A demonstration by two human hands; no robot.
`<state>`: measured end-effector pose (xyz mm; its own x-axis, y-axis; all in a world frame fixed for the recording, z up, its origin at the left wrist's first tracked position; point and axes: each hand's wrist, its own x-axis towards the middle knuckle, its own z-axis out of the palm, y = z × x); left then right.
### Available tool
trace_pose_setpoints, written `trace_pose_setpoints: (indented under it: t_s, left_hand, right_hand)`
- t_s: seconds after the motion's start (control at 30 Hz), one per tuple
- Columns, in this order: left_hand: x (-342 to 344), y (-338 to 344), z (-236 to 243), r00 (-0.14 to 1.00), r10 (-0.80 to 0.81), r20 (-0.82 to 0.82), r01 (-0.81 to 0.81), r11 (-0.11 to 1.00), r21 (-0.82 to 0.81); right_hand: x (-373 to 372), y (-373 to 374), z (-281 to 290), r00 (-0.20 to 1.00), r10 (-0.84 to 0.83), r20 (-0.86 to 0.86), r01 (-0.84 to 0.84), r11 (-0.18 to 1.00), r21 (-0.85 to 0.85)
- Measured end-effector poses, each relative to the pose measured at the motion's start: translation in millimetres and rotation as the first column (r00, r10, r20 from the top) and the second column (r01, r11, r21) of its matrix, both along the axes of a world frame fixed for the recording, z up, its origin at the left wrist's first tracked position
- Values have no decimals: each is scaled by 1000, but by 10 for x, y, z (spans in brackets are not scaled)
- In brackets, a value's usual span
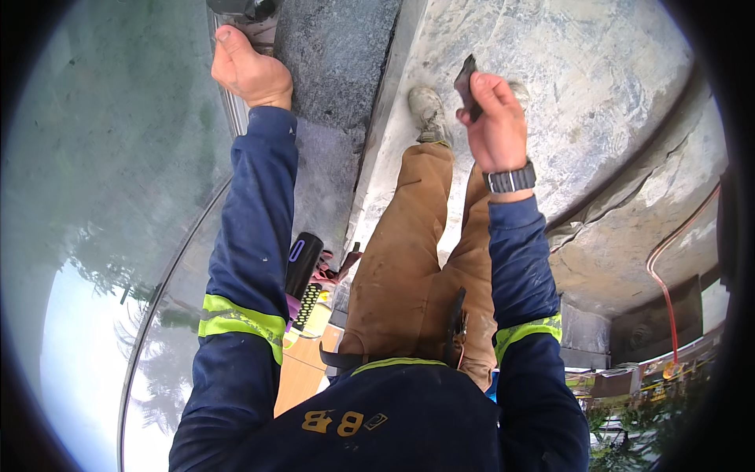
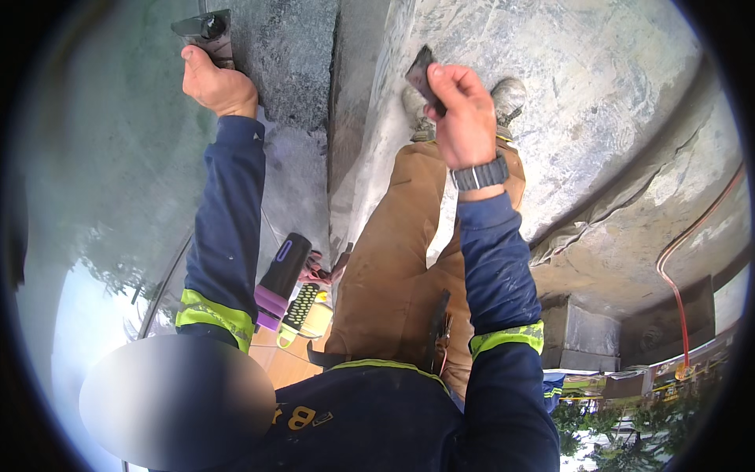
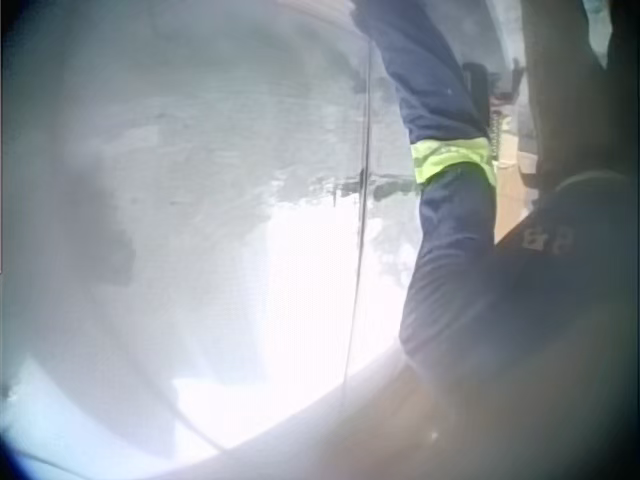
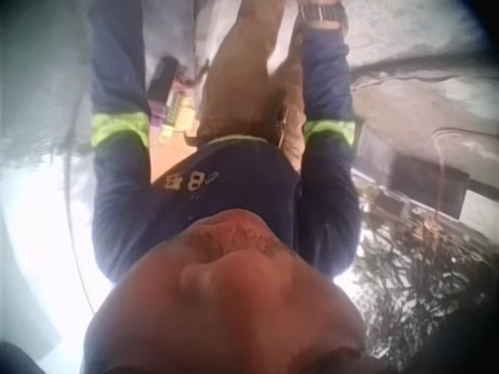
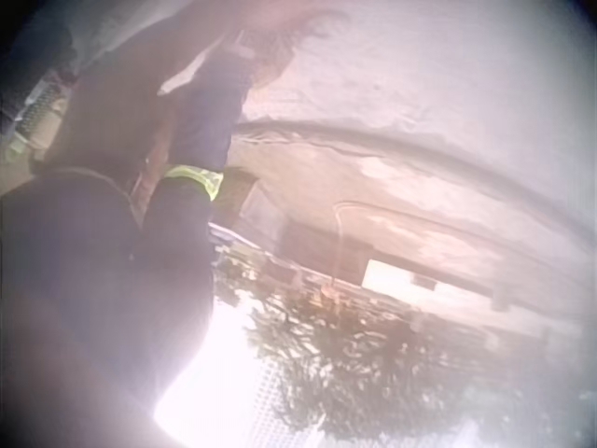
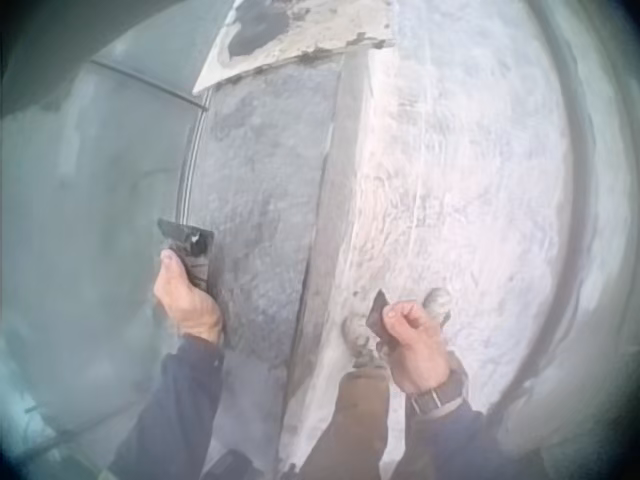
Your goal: The person uses two putty knives to apply and smooth a dark grout-like material into the joints between stone tiles on a curved surface. The person works along the seams, pressing and smoothing the material, and briefly interacts with two other workers who are also applying material to a nearby section.
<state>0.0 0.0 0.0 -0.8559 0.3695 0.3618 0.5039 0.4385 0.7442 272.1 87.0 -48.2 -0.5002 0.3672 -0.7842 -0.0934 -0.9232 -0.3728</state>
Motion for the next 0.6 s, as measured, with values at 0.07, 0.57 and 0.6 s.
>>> trace_pose_setpoints:
  t_s: [0.07, 0.57, 0.6]
  left_hand:
    - [15, -42, 24, 1000, 13, -11, -13, 997, -73]
    - [-54, 25, 32, 999, -23, 49, 25, 999, -36]
    - [-65, -8, 12, 996, -63, 63, 65, 997, -43]
  right_hand:
    - [60, -209, 175, 1000, -23, 8, 23, 994, -108]
    - [672, -1468, 666, 939, -66, -339, -56, 940, -338]
    - [701, -1554, 644, 941, -79, -328, -46, 932, -358]
